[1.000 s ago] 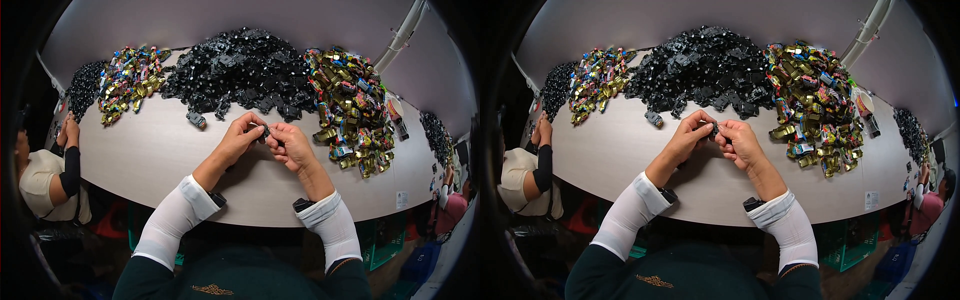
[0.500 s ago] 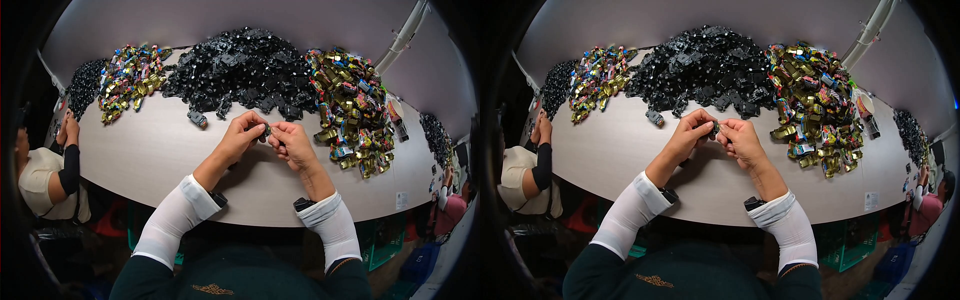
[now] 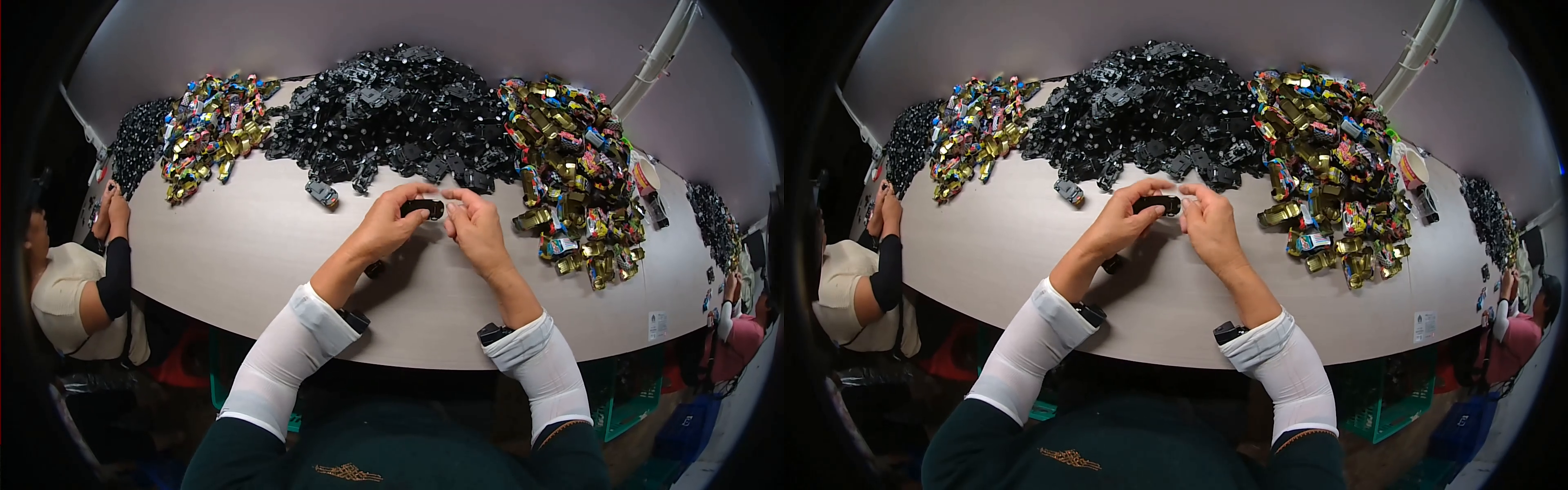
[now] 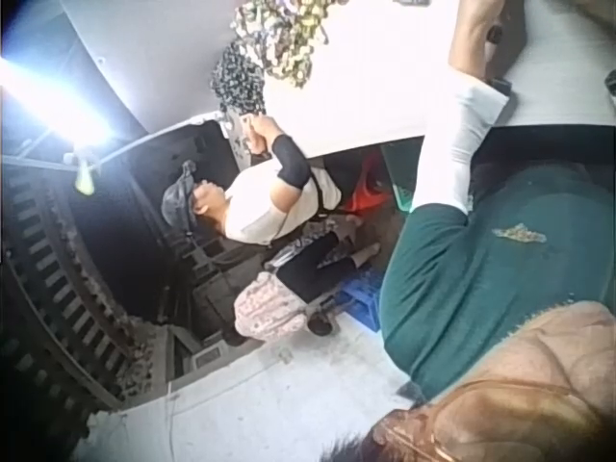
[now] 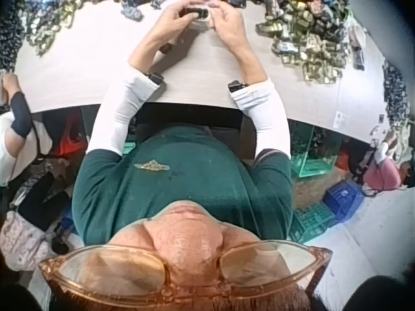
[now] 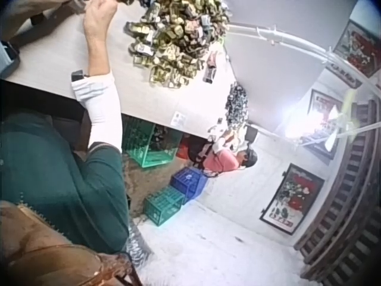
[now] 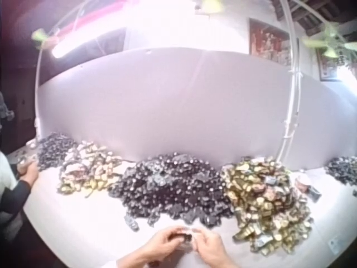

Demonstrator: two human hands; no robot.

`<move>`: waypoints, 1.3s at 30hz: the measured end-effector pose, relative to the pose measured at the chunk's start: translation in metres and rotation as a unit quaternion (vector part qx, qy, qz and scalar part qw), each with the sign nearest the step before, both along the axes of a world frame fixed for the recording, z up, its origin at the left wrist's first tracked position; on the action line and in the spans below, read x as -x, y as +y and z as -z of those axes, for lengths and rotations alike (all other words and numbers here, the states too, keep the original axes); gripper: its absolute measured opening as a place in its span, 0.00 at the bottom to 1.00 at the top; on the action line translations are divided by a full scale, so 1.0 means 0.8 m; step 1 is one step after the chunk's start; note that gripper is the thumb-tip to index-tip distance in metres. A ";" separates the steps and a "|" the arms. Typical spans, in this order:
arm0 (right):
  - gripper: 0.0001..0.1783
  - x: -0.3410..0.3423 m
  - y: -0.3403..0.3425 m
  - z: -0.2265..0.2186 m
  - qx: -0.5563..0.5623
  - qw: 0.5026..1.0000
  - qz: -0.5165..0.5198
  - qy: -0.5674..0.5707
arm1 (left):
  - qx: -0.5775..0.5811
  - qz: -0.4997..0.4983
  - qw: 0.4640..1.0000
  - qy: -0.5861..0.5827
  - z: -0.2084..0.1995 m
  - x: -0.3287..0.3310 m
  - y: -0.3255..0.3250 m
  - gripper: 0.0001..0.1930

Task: Manually assembling small toy car components including wheels and chassis into car bodies.

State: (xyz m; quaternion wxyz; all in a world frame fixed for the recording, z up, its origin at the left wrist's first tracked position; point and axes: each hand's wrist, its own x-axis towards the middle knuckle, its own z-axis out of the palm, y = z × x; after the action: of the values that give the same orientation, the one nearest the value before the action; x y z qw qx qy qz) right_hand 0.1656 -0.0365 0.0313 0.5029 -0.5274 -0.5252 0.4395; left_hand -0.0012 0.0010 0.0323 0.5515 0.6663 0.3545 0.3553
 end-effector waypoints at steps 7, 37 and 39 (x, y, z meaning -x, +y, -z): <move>0.09 0.008 -0.006 0.002 0.080 0.989 -0.120 0.002 | 0.051 -0.070 0.983 -0.161 0.018 0.002 0.014 0.11; 0.07 0.005 -0.011 -0.018 0.162 0.958 -0.059 0.231 | 0.035 -0.024 0.996 -0.079 0.010 -0.007 -0.009 0.06; 0.07 0.008 -0.011 -0.014 0.135 0.970 -0.054 0.194 | 0.028 -0.025 0.996 -0.078 0.011 -0.007 -0.009 0.06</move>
State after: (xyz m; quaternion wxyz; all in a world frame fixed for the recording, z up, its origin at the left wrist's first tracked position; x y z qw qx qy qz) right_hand 0.1590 -0.0450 0.0423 0.4945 -0.4657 -0.3813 0.6270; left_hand 0.0048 -0.0062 0.0234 0.5872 0.6114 0.3369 0.4097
